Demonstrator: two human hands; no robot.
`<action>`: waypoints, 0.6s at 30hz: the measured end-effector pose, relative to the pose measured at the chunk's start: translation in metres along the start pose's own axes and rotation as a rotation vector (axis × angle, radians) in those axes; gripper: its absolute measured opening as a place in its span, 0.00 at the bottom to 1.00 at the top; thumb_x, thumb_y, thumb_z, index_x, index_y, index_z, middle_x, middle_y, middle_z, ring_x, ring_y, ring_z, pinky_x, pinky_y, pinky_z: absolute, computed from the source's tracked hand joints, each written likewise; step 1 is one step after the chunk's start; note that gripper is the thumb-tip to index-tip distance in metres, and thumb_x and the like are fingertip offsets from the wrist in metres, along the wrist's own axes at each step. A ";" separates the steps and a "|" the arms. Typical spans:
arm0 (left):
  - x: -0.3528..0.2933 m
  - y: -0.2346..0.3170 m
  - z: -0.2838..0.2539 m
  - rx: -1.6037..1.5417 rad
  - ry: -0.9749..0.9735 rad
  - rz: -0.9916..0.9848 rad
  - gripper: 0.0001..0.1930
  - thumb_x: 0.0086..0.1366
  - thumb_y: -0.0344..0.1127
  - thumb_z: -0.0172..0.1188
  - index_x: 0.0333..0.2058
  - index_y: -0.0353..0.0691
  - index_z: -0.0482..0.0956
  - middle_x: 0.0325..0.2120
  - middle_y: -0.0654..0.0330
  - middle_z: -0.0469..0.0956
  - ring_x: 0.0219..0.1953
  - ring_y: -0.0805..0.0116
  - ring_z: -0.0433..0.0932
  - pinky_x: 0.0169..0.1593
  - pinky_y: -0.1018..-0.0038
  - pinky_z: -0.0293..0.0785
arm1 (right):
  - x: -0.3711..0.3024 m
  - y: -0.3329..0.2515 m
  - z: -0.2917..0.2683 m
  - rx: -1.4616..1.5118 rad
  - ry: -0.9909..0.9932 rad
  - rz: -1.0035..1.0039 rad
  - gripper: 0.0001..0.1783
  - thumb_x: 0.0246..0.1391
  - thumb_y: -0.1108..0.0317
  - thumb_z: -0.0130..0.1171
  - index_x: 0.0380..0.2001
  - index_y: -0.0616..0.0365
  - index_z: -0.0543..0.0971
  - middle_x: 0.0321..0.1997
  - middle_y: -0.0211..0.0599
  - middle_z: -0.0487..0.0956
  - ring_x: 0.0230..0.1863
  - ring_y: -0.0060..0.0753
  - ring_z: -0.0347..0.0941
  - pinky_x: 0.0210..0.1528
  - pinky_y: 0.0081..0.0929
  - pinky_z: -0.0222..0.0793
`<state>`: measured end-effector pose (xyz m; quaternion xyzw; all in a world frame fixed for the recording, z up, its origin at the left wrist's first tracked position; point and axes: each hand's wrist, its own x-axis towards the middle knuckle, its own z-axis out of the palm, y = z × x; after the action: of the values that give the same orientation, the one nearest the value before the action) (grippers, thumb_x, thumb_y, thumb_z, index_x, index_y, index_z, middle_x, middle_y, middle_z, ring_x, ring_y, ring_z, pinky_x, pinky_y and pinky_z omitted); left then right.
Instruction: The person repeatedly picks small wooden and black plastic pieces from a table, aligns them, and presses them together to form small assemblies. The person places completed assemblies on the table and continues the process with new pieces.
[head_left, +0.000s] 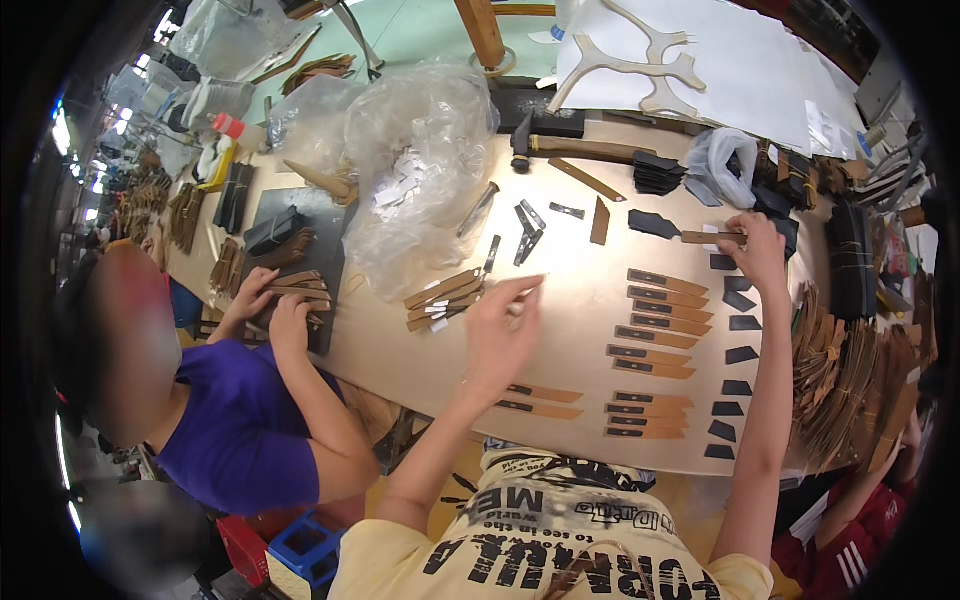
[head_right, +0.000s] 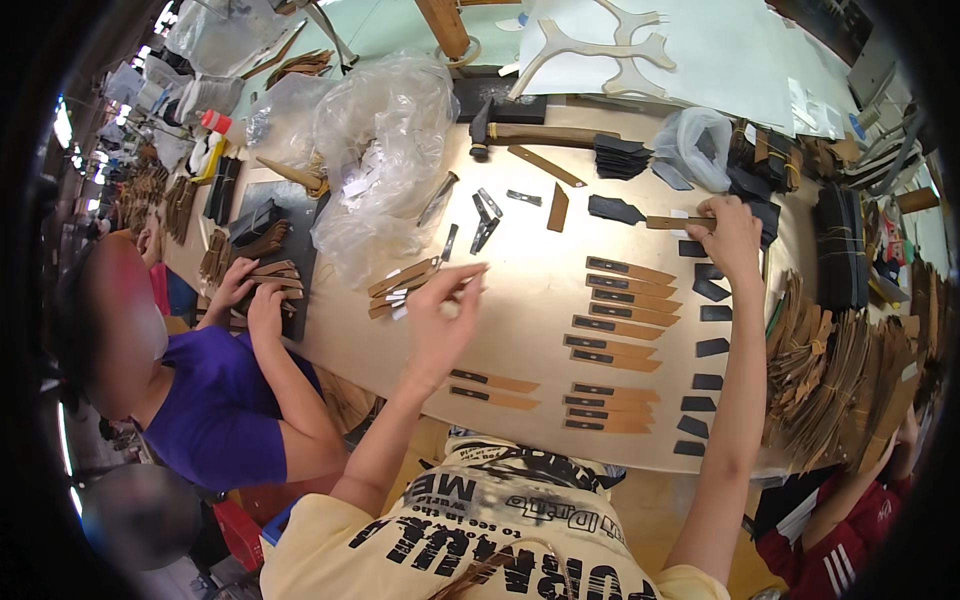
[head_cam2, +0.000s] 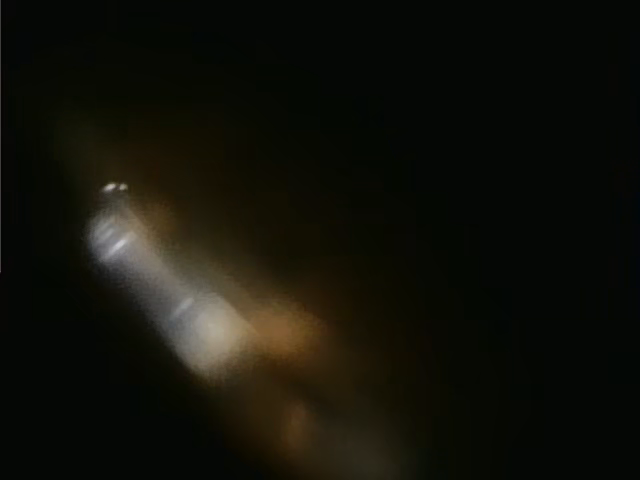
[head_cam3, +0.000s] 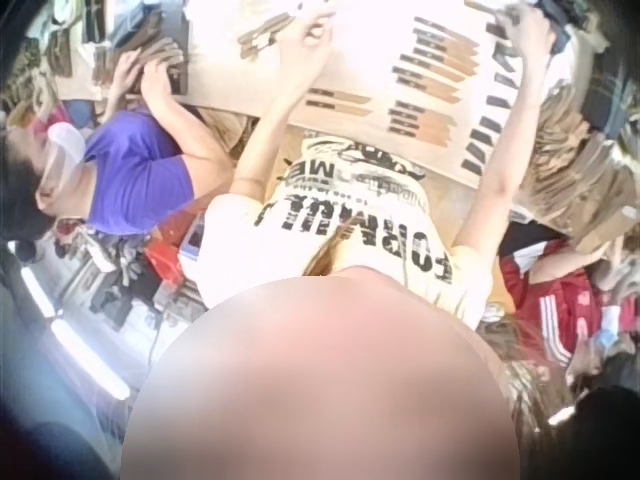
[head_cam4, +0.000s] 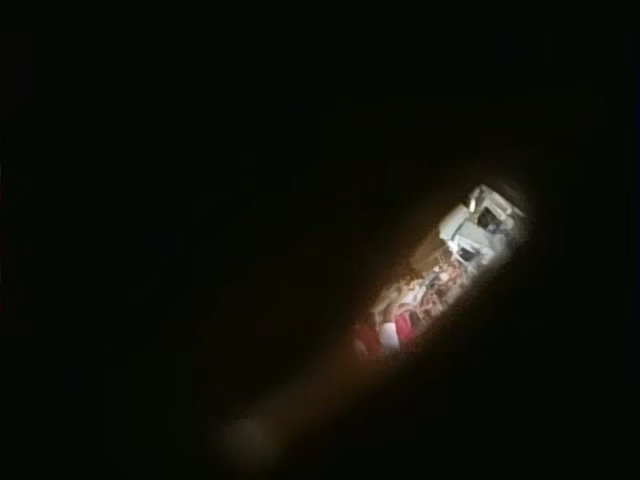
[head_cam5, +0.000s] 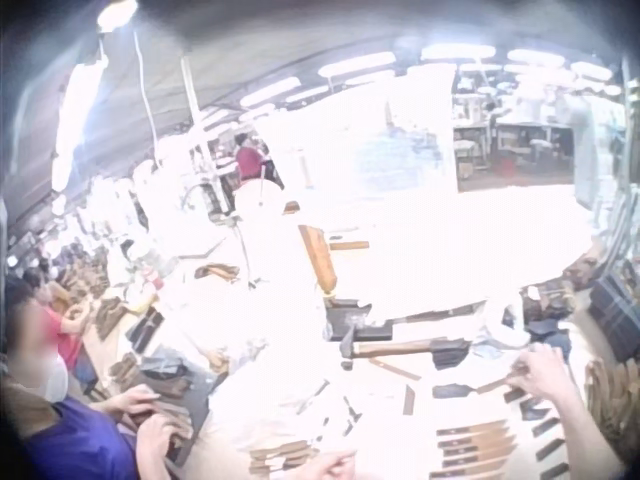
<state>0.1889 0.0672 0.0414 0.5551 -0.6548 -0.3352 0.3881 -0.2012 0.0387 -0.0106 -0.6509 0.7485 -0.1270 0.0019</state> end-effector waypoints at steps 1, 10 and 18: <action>-0.008 -0.007 -0.009 0.009 0.000 -0.077 0.09 0.64 0.29 0.60 0.42 0.38 0.84 0.35 0.53 0.84 0.33 0.63 0.83 0.34 0.73 0.77 | 0.000 0.005 -0.001 0.097 -0.090 0.114 0.17 0.44 0.62 0.73 0.39 0.53 0.82 0.33 0.32 0.80 0.40 0.38 0.75 0.46 0.36 0.65; -0.005 0.014 -0.004 -0.048 0.069 0.160 0.14 0.62 0.32 0.65 0.47 0.38 0.82 0.45 0.55 0.81 0.46 0.64 0.80 0.46 0.71 0.76 | -0.015 -0.096 -0.055 0.568 -0.074 0.030 0.10 0.47 0.74 0.69 0.31 0.65 0.79 0.25 0.32 0.78 0.26 0.23 0.70 0.32 0.24 0.67; 0.011 -0.043 -0.056 -0.219 -0.232 -0.128 0.09 0.64 0.28 0.64 0.41 0.30 0.83 0.34 0.57 0.83 0.36 0.71 0.82 0.40 0.75 0.82 | -0.061 -0.222 -0.058 0.742 -0.155 -0.312 0.16 0.54 0.60 0.67 0.43 0.55 0.80 0.39 0.36 0.80 0.47 0.41 0.75 0.55 0.38 0.65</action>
<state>0.2577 0.0495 0.0320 0.5077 -0.6182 -0.4904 0.3459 0.0144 0.0818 0.0782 -0.7193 0.5421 -0.3375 0.2738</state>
